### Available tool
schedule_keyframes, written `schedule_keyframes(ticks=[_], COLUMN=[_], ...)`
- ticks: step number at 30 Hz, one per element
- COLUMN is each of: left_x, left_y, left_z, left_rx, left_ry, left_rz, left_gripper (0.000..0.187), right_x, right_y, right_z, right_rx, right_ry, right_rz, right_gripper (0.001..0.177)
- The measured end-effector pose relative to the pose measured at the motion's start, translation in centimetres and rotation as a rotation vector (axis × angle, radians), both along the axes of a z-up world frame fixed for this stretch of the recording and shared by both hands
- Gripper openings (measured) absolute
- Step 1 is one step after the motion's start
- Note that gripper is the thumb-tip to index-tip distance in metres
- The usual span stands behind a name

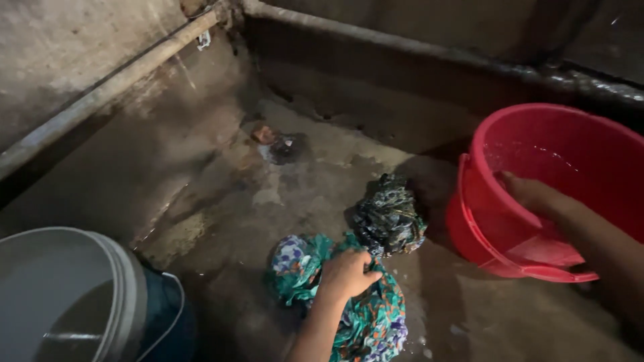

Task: Washing clothes by hand using water and buckets in a wash area.

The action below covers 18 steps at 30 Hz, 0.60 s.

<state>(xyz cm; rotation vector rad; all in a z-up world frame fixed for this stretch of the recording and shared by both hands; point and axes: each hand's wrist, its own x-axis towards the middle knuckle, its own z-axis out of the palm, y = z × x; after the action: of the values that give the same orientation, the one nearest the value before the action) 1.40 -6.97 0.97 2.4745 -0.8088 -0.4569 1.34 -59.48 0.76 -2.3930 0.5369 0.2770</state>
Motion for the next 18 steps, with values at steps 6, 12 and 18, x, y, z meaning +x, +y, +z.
schedule_keyframes(ticks=[6,12,18], left_x=[-1.5,-1.1,-0.6], left_y=[-0.7,-0.8,-0.9], left_z=[-3.8,-4.2,-5.2], left_rx=[-0.101,-0.119,-0.149], left_ry=[-0.153,-0.126,-0.136], left_rz=[0.205,0.255,0.259], left_gripper=[0.029,0.026,0.022], right_x=[-1.4,-6.0,-8.5], right_y=[-0.2,3.5,11.5], right_z=[2.8,9.2,17.2], right_rx=[-0.343,0.034,0.439], right_ry=[0.038,-0.240,-0.552], right_rz=[-0.011,-0.391,-0.704], right_gripper=[0.091,0.056,0.054])
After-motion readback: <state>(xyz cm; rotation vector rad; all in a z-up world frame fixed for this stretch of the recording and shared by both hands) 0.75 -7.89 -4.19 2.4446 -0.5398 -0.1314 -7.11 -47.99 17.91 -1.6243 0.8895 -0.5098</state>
